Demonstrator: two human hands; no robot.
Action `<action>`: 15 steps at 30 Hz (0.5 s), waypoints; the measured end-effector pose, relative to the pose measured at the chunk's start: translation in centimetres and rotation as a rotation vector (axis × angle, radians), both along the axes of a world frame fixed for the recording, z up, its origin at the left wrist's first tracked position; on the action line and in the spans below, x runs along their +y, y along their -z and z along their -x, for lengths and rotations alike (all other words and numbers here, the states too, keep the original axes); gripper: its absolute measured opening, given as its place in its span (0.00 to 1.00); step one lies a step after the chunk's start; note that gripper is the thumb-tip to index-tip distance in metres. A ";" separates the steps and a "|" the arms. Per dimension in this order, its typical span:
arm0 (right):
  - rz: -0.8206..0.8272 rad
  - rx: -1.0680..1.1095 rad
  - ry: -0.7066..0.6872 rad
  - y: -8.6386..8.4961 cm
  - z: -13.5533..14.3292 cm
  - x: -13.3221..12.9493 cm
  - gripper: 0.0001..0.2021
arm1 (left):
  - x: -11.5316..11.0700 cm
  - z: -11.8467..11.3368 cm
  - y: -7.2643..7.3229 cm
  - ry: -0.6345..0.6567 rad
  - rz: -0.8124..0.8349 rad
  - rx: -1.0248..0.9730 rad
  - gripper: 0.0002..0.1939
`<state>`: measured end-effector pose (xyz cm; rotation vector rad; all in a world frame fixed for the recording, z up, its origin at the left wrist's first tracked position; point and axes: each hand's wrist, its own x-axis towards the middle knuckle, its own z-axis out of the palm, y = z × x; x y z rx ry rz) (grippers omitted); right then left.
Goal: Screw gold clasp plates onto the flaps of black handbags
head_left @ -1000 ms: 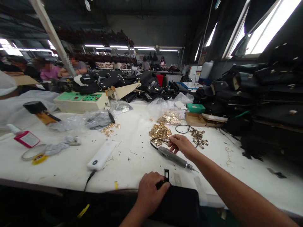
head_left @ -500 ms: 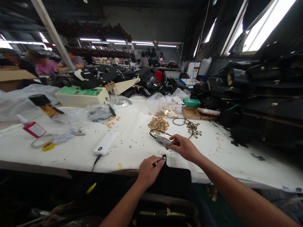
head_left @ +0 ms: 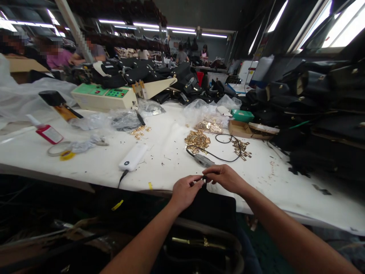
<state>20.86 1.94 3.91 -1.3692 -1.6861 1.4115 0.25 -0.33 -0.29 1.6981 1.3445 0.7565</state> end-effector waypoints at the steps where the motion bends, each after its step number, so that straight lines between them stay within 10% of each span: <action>1: 0.009 0.000 0.002 -0.1 0.0 -0.2 0.15 | 0.0 0.0 -0.1 0.012 0.005 0.000 0.16; 15: -0.268 -0.144 0.049 1.1 0.3 -1.4 0.11 | 0.4 -0.6 -1.3 0.070 0.050 -0.109 0.14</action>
